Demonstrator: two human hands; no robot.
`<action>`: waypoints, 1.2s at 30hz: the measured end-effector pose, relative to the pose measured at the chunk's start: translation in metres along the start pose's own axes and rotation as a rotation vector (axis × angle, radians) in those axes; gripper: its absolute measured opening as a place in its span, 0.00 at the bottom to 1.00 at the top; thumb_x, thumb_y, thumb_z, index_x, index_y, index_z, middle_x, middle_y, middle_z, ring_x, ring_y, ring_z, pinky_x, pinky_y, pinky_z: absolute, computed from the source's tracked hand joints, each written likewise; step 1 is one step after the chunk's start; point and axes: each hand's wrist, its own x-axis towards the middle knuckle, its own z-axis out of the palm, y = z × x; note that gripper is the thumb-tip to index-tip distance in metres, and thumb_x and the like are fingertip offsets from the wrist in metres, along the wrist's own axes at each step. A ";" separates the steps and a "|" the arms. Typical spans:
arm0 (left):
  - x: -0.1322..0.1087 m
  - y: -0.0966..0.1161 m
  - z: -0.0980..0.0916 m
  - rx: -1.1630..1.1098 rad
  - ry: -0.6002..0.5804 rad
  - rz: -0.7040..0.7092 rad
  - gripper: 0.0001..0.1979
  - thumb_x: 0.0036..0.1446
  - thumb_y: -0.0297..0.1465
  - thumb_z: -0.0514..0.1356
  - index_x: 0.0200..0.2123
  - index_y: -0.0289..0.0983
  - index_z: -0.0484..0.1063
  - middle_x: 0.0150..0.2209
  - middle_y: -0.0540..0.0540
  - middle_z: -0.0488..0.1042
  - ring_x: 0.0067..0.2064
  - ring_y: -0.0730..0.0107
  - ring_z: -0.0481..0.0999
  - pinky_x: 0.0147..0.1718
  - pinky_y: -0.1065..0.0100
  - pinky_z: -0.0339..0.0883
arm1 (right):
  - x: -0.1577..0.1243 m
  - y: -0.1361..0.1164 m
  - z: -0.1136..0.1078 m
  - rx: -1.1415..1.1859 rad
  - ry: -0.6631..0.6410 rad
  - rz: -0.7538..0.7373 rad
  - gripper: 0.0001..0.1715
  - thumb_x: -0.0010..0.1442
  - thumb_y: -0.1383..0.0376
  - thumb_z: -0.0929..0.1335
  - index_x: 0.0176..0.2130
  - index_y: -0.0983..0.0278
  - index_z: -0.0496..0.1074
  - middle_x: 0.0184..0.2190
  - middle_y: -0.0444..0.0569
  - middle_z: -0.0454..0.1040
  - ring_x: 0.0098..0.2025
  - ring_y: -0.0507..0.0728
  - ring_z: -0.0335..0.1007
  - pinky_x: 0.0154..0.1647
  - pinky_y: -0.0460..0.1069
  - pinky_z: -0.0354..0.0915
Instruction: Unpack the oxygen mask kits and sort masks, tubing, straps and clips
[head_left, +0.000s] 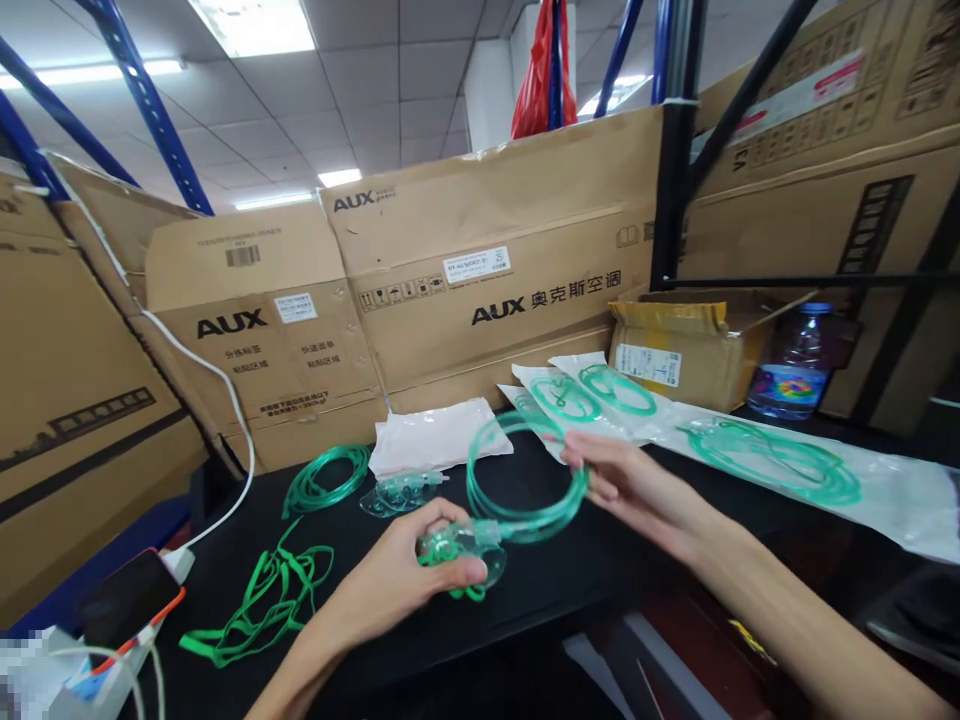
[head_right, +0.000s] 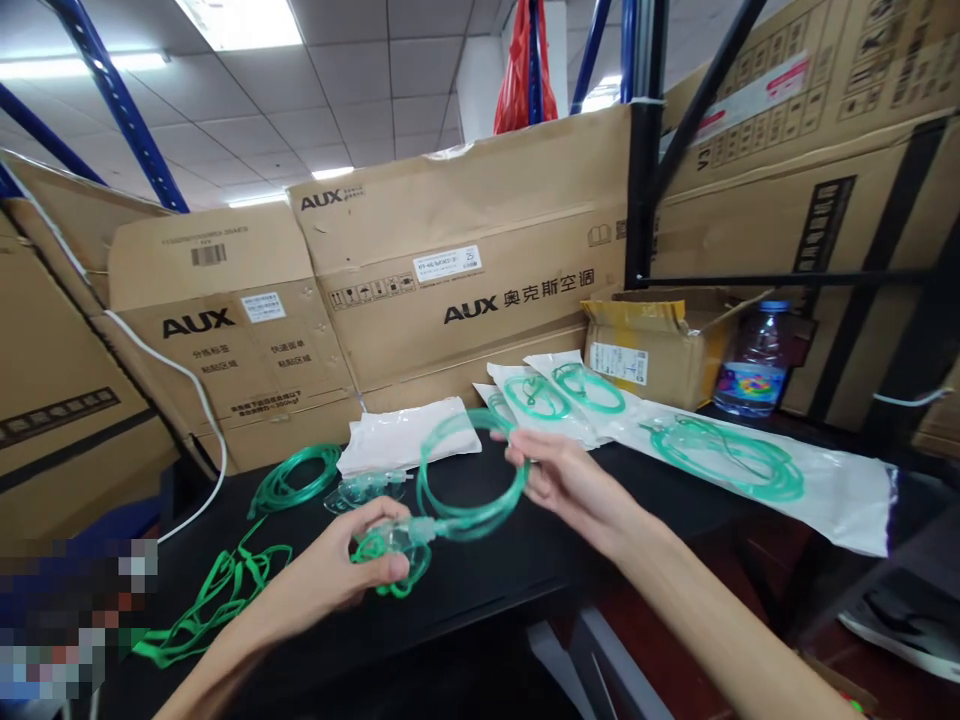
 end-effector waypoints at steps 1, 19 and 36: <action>-0.007 -0.003 0.002 0.060 0.017 -0.002 0.18 0.54 0.44 0.68 0.44 0.42 0.73 0.29 0.54 0.72 0.27 0.72 0.66 0.28 0.71 0.57 | -0.004 0.013 -0.006 -0.078 -0.012 0.071 0.12 0.54 0.59 0.75 0.32 0.64 0.76 0.27 0.44 0.68 0.17 0.45 0.42 0.14 0.44 0.45; 0.008 0.001 -0.009 0.464 0.076 0.152 0.20 0.52 0.25 0.60 0.48 0.44 0.81 0.48 0.50 0.81 0.51 0.60 0.76 0.55 0.65 0.64 | -0.016 0.065 0.009 -0.887 -0.495 -0.172 0.17 0.65 0.52 0.70 0.36 0.63 0.79 0.30 0.44 0.77 0.33 0.54 0.69 0.35 0.47 0.62; 0.049 0.026 0.008 0.484 -0.333 -0.090 0.23 0.62 0.50 0.56 0.36 0.39 0.82 0.24 0.53 0.67 0.26 0.73 0.62 0.24 0.71 0.54 | -0.019 0.079 0.004 -0.880 -0.416 -0.280 0.13 0.66 0.56 0.70 0.35 0.63 0.73 0.25 0.39 0.64 0.28 0.50 0.59 0.31 0.45 0.54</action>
